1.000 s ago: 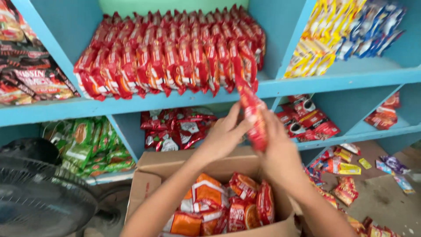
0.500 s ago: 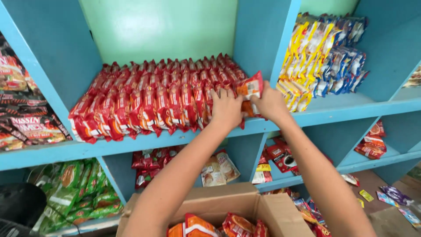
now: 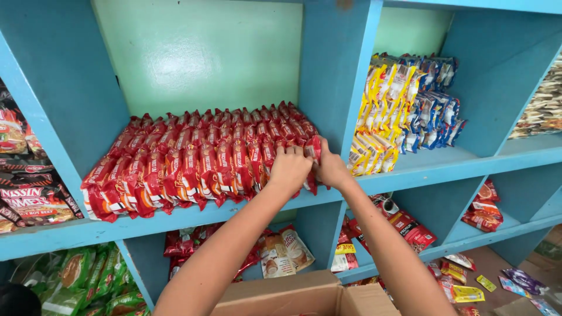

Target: Stocking shelves with packets of instant noodles in a grocery store.

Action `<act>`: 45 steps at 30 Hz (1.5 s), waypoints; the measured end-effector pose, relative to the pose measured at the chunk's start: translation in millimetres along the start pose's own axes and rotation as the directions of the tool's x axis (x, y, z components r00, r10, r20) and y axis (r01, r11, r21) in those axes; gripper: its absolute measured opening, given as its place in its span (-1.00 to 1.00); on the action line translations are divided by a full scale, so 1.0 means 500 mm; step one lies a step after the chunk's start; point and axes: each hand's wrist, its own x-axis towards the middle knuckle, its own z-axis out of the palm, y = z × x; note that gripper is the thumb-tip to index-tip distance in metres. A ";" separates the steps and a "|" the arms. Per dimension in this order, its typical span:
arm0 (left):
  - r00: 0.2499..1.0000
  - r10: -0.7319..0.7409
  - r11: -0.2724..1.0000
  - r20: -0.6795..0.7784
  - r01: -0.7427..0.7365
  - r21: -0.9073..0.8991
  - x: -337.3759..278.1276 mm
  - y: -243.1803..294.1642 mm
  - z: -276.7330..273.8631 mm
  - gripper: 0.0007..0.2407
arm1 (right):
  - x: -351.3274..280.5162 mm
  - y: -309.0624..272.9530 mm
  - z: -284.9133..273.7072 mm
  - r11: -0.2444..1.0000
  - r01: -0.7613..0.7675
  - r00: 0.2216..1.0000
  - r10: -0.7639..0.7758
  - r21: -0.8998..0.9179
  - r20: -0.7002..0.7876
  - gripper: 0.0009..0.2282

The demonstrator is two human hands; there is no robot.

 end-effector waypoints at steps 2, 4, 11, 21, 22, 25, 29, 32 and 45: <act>0.992 0.085 0.996 -0.089 -0.081 0.044 0.000 -0.009 0.009 -0.89 | 0.003 0.008 0.004 0.997 -0.021 0.998 0.017 0.075 0.058 -0.28; 0.983 0.138 0.990 -0.119 -0.137 0.021 0.000 -0.019 0.017 -0.89 | 0.012 0.038 -0.003 0.959 0.033 0.986 -0.077 0.280 0.146 -0.27; 0.958 0.229 0.960 -0.170 -0.251 -0.122 -0.003 -0.045 -0.008 -0.91 | 0.003 0.038 -0.036 0.784 -0.027 0.914 -0.232 0.620 0.333 -0.14; 0.973 0.231 0.943 0.002 -0.223 -0.246 0.005 -0.041 -0.071 -0.91 | -0.047 0.007 -0.023 0.849 0.139 0.967 -0.228 0.510 0.116 -0.18; 0.977 0.176 0.946 0.124 -0.133 -0.297 0.004 -0.031 -0.114 -0.83 | -0.051 -0.001 -0.025 0.887 0.090 0.977 -0.167 0.453 0.132 -0.19; 0.994 0.060 0.943 0.093 -0.026 -0.332 0.006 -0.004 -0.092 -0.70 | -0.047 0.025 -0.001 0.916 0.089 0.985 -0.138 0.390 0.101 -0.22; 0.989 -0.014 0.987 -0.149 -0.010 -0.160 0.012 0.020 -0.039 -0.48 | -0.057 0.029 0.007 0.953 0.087 0.991 -0.113 0.289 0.073 -0.27; 1.000 0.009 0.999 -0.011 -0.008 0.050 0.012 0.021 -0.041 -0.42 | -0.054 0.032 0.004 0.914 0.183 0.976 -0.212 0.362 0.043 -0.23; 0.990 -0.050 0.998 0.132 0.046 0.036 0.008 0.038 0.013 -0.36 | -0.073 0.084 0.071 0.984 0.173 0.980 -0.175 0.030 0.096 -0.11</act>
